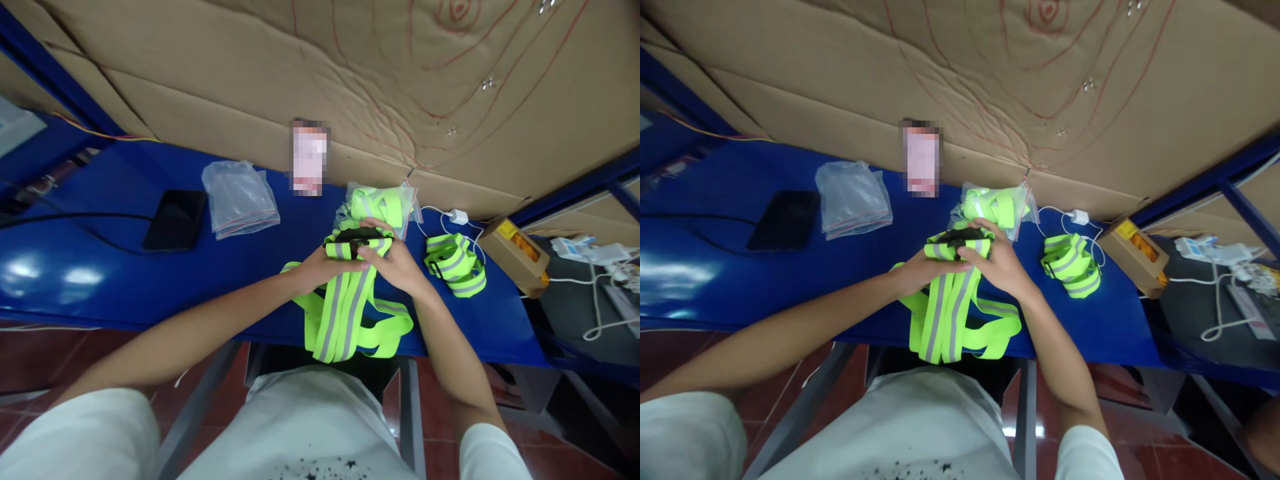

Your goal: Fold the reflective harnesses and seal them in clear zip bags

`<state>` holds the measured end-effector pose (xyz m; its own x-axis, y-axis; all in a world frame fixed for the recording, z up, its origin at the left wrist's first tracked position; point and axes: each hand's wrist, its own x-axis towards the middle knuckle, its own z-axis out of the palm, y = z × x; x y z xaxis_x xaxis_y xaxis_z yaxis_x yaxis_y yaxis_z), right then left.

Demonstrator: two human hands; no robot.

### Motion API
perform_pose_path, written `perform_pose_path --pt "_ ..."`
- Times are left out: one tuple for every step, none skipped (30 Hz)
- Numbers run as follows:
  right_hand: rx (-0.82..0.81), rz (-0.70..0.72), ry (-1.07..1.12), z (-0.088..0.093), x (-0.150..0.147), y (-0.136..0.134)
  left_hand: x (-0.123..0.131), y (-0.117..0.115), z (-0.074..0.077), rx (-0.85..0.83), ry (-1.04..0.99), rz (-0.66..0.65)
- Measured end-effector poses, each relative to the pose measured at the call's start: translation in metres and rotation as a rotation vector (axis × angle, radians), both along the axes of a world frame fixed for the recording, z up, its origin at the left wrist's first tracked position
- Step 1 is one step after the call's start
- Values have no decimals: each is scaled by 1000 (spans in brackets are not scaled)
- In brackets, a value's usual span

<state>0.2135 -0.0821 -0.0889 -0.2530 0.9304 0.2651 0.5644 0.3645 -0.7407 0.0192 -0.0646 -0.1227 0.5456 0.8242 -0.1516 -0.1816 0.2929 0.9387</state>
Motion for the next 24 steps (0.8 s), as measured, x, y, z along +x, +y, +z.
perform_pose_path --pt "33 -35 9 7 2 -1 0 -1 1 -20 8 6" --pt "70 -60 4 16 3 -2 -1 -2 2 -30 15 -7" --pt "101 -59 -28 27 3 -4 -2 -3 3 -25 22 -28" --pt "113 -20 -90 37 2 -5 -3 -3 4 -3 31 -51" --pt "98 52 -175 47 0 -7 -5 -3 5 33 42 -72" --pt "69 129 -268 56 -3 -8 -6 -3 7 75 52 -86" --pt "38 191 -352 63 -7 -9 -7 -3 8 111 60 -93" --pt "16 222 -416 68 -11 -9 -7 -3 8 130 63 -95" --pt "5 214 -458 71 -16 -9 -7 -3 9 129 52 -99" --pt "0 168 -482 72 -19 -8 -7 -4 9 112 26 -106" --pt "-4 98 -488 73 -22 -6 -6 -4 10 83 -9 -119" --pt "-8 21 -478 72 -24 -4 -6 -5 10 50 -41 -139" --pt "-18 -48 -454 72 -25 -1 -5 -5 11 17 -68 -164" --pt "-30 -101 -416 71 -26 2 -5 -6 11 -12 -90 -190" --pt "-46 -129 -370 71 -25 5 -5 -7 12 -34 -107 -218" --pt "-68 -128 -316 70 -24 8 -6 -7 14 -46 -121 -249" --pt "-91 -108 -253 70 -23 12 -7 -8 16 -51 -137 -276" --pt "-115 -79 -182 69 -22 16 -8 -8 17 -49 -154 -298" --pt "-142 -52 -115 68 -21 20 -9 -8 19 -42 -168 -316" --pt "-172 -29 -60 66 -20 24 -11 -8 20 -32 -175 -325" --pt "-202 -2 -21 63 -19 28 -12 -8 21 -24 -176 -324" --pt "-218 26 -2 61 -18 31 -13 -8 22 -22 -174 -318" --pt "-213 53 -12 59 -16 34 -13 -7 21 -22 -168 -311" --pt "-185 80 -48 58 -15 35 -13 -6 20 -25 -162 -305"
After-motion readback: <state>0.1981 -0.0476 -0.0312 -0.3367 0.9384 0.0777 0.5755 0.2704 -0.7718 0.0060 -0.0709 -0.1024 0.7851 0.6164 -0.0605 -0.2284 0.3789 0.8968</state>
